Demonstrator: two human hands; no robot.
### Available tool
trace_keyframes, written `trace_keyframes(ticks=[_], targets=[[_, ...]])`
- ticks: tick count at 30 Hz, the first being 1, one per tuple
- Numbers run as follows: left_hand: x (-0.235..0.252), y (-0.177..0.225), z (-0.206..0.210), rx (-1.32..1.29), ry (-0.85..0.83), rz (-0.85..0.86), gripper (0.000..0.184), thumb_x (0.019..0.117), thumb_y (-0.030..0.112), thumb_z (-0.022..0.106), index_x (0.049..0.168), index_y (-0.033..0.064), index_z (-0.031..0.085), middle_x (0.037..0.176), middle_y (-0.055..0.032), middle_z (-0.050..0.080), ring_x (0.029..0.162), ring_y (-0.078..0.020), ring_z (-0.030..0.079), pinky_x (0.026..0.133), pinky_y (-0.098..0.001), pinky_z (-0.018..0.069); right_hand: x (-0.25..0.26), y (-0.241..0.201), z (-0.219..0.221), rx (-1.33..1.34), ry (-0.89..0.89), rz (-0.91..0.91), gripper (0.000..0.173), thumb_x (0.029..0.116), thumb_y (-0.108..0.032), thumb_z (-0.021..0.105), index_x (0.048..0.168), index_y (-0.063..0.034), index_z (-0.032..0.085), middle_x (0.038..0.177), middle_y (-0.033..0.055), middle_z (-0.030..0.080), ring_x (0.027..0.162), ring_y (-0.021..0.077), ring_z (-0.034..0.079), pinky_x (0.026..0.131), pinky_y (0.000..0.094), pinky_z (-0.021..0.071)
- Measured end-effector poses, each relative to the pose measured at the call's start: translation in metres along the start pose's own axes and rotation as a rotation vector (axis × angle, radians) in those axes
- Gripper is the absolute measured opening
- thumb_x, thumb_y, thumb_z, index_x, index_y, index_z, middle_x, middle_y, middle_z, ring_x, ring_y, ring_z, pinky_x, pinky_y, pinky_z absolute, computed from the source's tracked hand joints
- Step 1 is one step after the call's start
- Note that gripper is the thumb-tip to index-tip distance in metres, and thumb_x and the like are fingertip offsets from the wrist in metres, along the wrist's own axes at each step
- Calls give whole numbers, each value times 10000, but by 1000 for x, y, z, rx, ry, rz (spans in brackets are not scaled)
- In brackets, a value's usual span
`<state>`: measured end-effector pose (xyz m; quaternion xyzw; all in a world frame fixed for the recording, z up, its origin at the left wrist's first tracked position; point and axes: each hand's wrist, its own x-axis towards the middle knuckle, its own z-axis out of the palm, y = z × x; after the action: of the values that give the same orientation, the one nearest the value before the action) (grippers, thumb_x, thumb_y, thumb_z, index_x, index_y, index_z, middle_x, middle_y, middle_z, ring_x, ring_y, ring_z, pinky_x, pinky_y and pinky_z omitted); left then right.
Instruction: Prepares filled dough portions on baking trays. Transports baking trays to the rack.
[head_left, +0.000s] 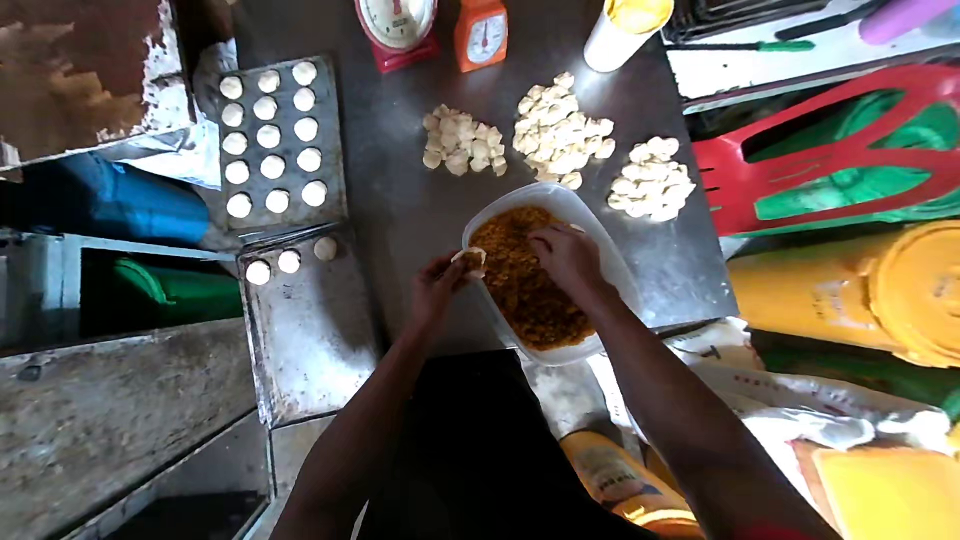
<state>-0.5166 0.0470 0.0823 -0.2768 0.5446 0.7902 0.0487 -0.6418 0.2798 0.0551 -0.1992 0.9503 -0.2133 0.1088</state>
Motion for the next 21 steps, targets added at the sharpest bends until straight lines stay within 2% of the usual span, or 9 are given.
trace_keyframes(ticks=[2,5,6,8,12,14,16,17,21], targets=[[0,0,2,7,-3,-2,285,1035,158,613,1284,25,649,1155,-133,704,967,-225,710,865,-396,608,-8,-8,-5,150,-19,41,159,1002,-166,662,1096,-94,766,1111,148,725,1006,349,700,888,613,554],[3,3,9,9,-17,-14,288,1035,139,609,1293,14,638,1148,-137,701,951,-218,707,855,-385,607,-20,-37,-21,477,30,10,142,961,-161,724,1090,-116,764,1034,46,757,901,165,727,839,429,618],[2,2,10,4,-29,-21,297,1035,143,610,1301,13,631,1153,-137,699,965,-220,707,866,-389,607,-25,-48,-23,577,39,-33,166,947,-139,733,1106,-92,743,1021,48,753,874,151,729,816,398,631],[2,2,17,-5,-62,-9,297,1035,131,605,1304,8,625,1143,-137,697,960,-221,705,864,-394,608,-29,-63,-21,668,43,-94,199,915,-110,759,1099,-63,698,959,57,737,800,151,720,743,381,638],[-3,1,27,6,-103,39,284,1029,104,606,1289,-5,635,1112,-151,707,922,-229,717,845,-401,618,-32,-65,-10,622,109,-28,132,856,-156,832,927,-108,732,881,19,722,777,126,685,729,368,604],[-6,1,27,2,-140,68,285,1032,106,596,1292,-6,630,1122,-166,706,942,-249,717,867,-421,615,-37,-63,-11,691,93,95,249,828,-191,865,977,-94,690,931,54,694,798,162,669,723,390,591],[-9,-2,25,-19,-186,85,283,1033,103,590,1292,-1,637,1148,-167,700,960,-260,710,877,-427,610,-44,-64,-11,857,-10,223,356,851,-191,848,1157,-120,680,1106,66,700,928,203,701,789,417,627],[-10,-4,24,-21,-205,95,290,1034,107,589,1299,0,638,1158,-166,698,968,-261,708,878,-429,610,-48,-66,-10,956,-32,257,351,868,-160,828,1190,-117,695,1137,71,706,959,214,708,811,418,635],[-12,-9,16,77,-182,150,291,1036,106,592,1298,-7,651,1166,-164,705,951,-252,725,866,-419,627,-58,-86,-2,1042,98,270,216,865,-77,811,1073,-68,755,999,90,748,852,227,728,746,407,645]])
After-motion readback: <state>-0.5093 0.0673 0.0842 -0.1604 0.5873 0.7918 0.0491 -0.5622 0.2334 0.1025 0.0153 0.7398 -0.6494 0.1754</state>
